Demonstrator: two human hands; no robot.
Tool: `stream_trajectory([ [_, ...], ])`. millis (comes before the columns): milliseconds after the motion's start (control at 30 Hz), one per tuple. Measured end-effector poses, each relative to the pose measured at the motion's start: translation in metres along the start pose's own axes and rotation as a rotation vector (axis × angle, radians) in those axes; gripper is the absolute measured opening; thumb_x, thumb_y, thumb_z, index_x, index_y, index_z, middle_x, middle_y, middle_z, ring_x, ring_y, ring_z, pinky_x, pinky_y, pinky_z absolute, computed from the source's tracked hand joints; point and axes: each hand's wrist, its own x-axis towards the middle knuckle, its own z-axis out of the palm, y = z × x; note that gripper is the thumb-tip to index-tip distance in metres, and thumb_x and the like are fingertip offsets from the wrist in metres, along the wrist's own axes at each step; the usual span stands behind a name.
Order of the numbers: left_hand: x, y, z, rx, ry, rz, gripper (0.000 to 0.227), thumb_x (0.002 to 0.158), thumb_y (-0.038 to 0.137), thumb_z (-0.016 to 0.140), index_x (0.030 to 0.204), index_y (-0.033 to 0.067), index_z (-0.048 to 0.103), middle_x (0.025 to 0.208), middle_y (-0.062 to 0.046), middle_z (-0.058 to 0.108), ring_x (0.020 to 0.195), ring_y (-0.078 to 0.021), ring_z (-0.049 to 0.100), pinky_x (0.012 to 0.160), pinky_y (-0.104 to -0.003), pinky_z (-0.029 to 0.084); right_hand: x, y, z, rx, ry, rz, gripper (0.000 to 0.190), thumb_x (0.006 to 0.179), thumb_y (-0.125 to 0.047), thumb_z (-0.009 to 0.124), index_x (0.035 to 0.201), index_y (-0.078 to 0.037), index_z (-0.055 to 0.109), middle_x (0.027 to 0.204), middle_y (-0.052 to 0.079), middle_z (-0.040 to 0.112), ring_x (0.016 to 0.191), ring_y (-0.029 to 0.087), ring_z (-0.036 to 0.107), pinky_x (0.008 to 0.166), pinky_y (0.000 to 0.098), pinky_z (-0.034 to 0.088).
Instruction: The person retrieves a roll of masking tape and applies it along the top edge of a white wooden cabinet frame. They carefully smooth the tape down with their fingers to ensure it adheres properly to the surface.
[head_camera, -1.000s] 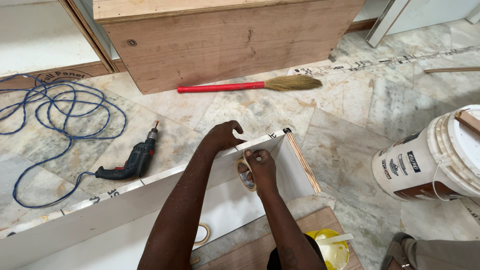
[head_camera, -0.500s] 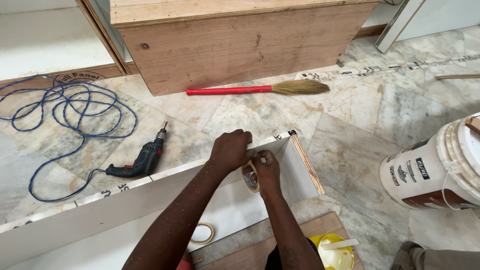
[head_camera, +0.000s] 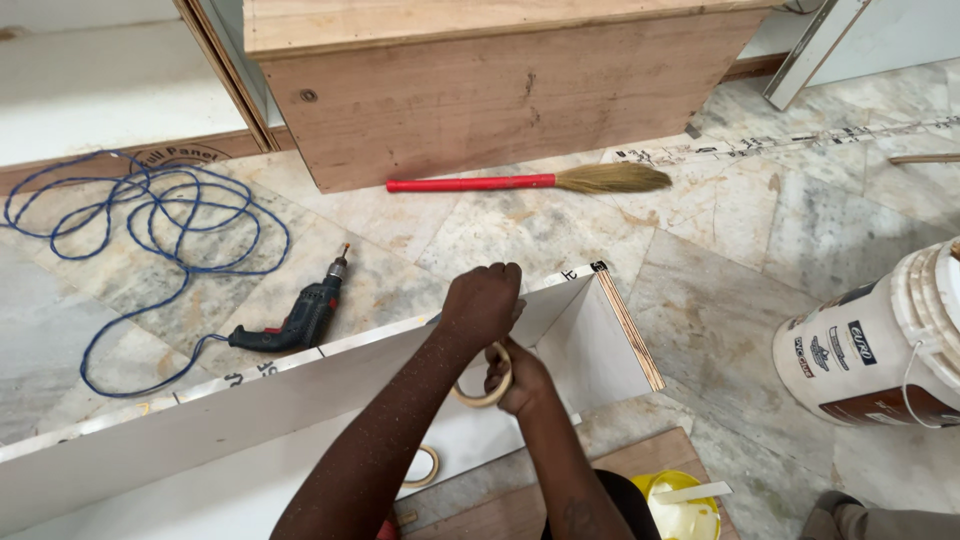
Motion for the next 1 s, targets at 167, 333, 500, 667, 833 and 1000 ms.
stream_trajectory([
  [167,0.003,0.001,0.011,0.103,-0.026,0.003,0.033,0.08,0.011,0.079,0.103,0.0032,0.057,0.091,-0.015,0.069,0.087,-0.0323,0.07,0.07,-0.044,0.058,-0.032,0.013,0.001,-0.11,0.082,-0.1,0.017,0.101,-0.028,0.06,0.107,-0.012,0.062,0.079,0.003,0.067,0.054,0.009,0.051,0.047,0.0264,0.042],
  [333,-0.001,0.001,-0.011,0.05,-0.014,0.006,0.06,0.069,0.015,0.086,0.121,0.0065,0.056,0.101,-0.015,0.067,0.093,-0.0341,0.068,0.069,-0.047,0.057,-0.084,-0.002,0.029,-0.511,0.138,-0.406,0.022,0.098,-0.019,0.064,0.113,-0.004,0.062,0.088,0.01,0.071,0.061,0.016,0.061,0.054,0.0304,0.051],
  [500,-0.004,-0.021,-0.072,-0.287,-0.064,0.03,0.05,0.071,0.038,0.091,0.106,0.0108,0.068,0.103,-0.01,0.07,0.101,-0.0295,0.067,0.084,-0.044,0.054,-0.13,-0.008,0.066,-0.648,0.013,-0.5,0.031,0.094,-0.017,0.063,0.122,-0.006,0.059,0.098,0.017,0.076,0.067,0.017,0.069,0.059,0.0311,0.056],
  [667,-0.016,-0.002,-0.079,-0.317,-0.345,-0.045,0.029,0.073,0.03,0.083,0.095,0.0135,0.073,0.095,-0.004,0.075,0.092,-0.0218,0.072,0.078,-0.038,0.056,-0.149,-0.011,0.101,-0.65,-0.098,-0.56,0.032,0.097,-0.018,0.062,0.125,-0.004,0.057,0.099,0.018,0.075,0.068,0.017,0.07,0.061,0.0312,0.057],
  [833,-0.019,-0.002,-0.073,-0.344,-0.217,-0.091,0.014,0.079,0.023,0.078,0.085,0.0125,0.072,0.085,-0.003,0.074,0.084,-0.0228,0.072,0.071,-0.04,0.054,-0.155,-0.017,0.119,-0.602,-0.108,-0.546,0.035,0.095,-0.017,0.061,0.127,-0.002,0.057,0.099,0.018,0.076,0.067,0.016,0.068,0.062,0.0311,0.057],
  [1000,-0.017,-0.01,-0.067,-0.302,-0.005,-0.08,0.025,0.084,0.031,0.079,0.08,0.0091,0.067,0.081,-0.007,0.071,0.081,-0.0276,0.069,0.068,-0.044,0.052,-0.156,-0.011,0.129,-0.569,0.025,-0.582,0.049,0.096,-0.023,0.063,0.139,-0.004,0.048,0.079,0.014,0.069,0.058,0.015,0.062,0.053,0.0299,0.051],
])
